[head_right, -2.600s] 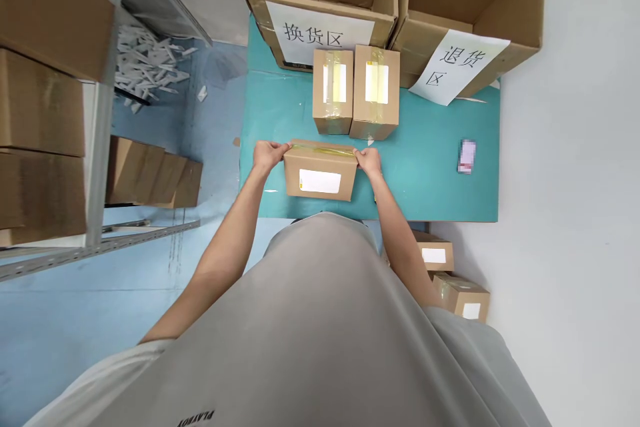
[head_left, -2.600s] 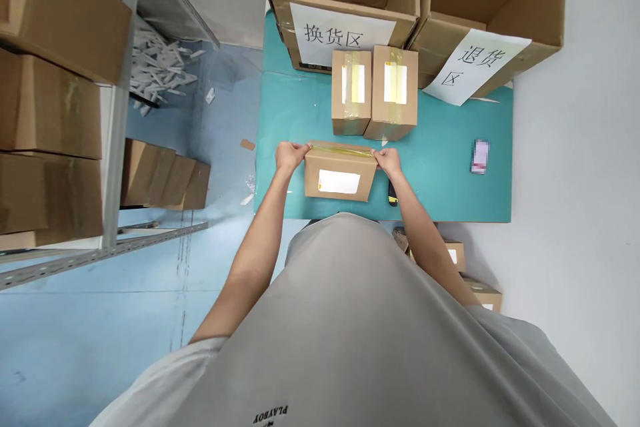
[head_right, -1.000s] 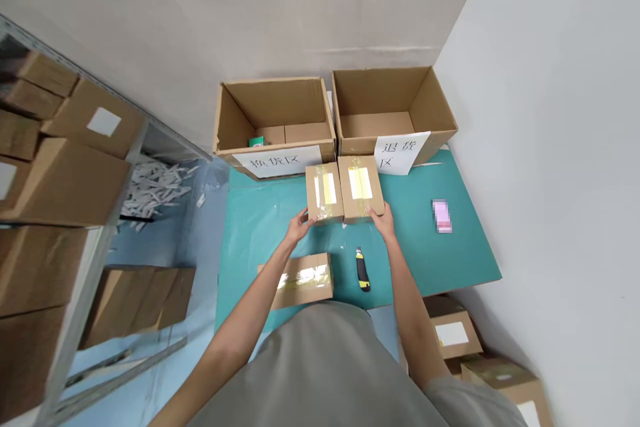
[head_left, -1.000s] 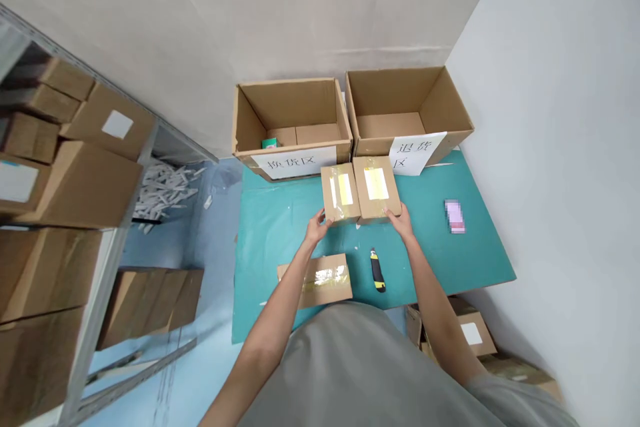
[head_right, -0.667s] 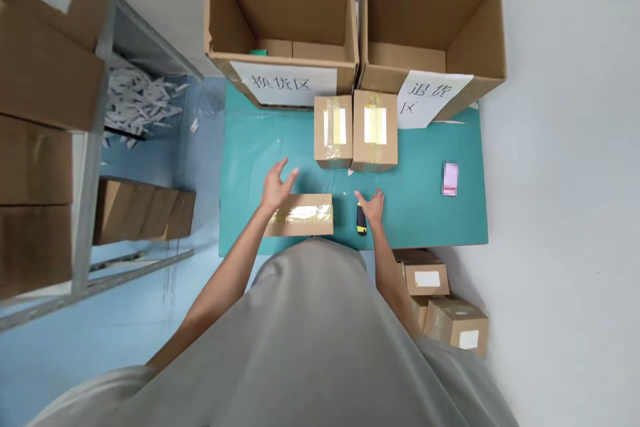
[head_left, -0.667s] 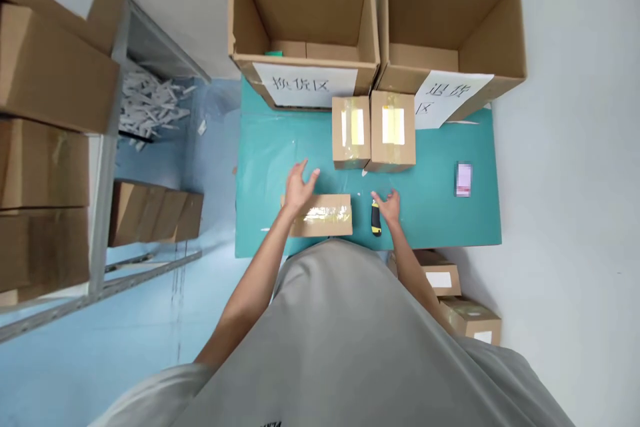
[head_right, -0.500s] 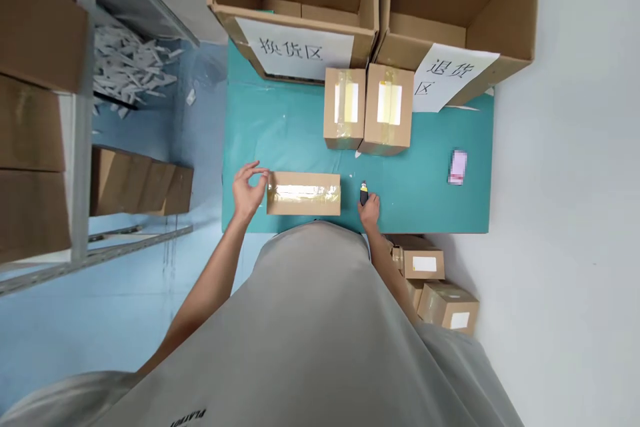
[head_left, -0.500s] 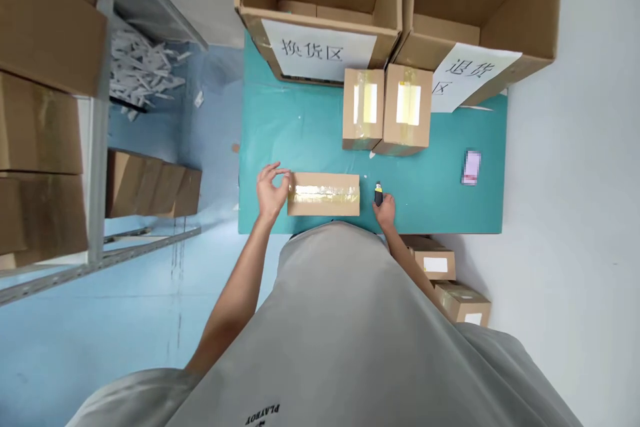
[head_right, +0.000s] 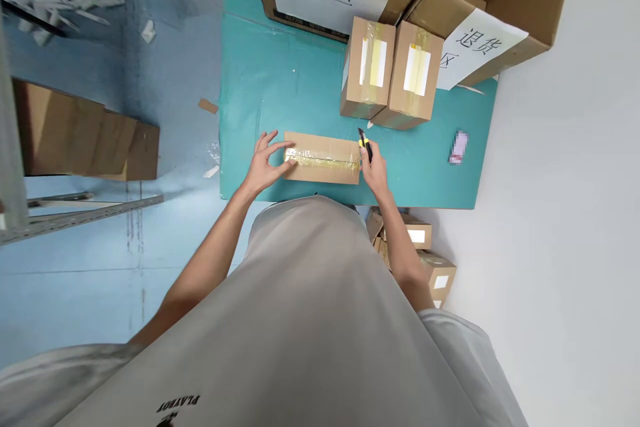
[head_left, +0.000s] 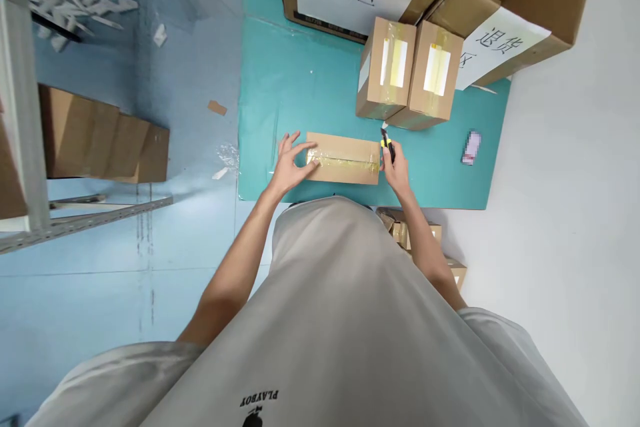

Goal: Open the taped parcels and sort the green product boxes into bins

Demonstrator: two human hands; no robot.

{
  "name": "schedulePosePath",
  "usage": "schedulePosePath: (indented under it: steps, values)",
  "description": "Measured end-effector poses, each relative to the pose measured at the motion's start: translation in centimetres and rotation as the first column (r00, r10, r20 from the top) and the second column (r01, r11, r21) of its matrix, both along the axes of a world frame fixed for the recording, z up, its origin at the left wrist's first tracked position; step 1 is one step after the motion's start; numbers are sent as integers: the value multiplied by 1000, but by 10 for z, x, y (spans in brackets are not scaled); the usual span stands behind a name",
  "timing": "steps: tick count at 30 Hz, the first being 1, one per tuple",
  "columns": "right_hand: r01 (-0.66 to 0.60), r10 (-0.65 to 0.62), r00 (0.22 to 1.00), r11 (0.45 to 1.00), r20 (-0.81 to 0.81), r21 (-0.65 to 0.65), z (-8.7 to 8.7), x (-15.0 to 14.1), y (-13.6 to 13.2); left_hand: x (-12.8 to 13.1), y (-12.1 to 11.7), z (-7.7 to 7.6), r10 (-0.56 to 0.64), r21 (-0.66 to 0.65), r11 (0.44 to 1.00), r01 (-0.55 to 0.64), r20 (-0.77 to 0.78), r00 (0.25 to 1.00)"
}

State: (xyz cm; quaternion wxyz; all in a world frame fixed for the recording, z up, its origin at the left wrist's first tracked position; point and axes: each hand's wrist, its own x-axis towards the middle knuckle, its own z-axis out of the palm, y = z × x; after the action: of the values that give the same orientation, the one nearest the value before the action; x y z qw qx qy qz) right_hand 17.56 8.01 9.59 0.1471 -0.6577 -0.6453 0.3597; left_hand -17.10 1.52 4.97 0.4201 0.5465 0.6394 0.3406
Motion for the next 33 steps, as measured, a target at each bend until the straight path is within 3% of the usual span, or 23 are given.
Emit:
schedulePosePath:
  steps: [3, 6, 10, 13, 16, 25, 33]
  values:
    - [-292, 290, 955, 956, 62, 22, 26, -32, -3, -11, -1, -13, -107, -28, 994, 108, 51, 993]
    - [-544, 540, 829, 839, 147, -15, 39, -65, -8, -19, -7, -26, -171, -59, 982, 180, 122, 978]
    - [-697, 706, 634, 699, 315, -162, 45, -100, -10, -21, -15, -34, -214, -64, 970, 234, 223, 951]
    - [-739, 756, 521, 632, 398, -234, 47, -118, -8, -19, -17, -36, -224, -46, 968, 245, 270, 936]
    - [-758, 771, 456, 598, 444, -261, 49, -126, -3, -18, -16, -37, -220, -40, 969, 242, 294, 930]
    - [-743, 779, 427, 592, 458, -314, 54, -131, 5, -16, -16, -41, -229, -43, 966, 253, 305, 925]
    - [-732, 817, 305, 530, 489, -429, 80, -144, 11, -18, -18, -37, -234, -78, 961, 266, 286, 929]
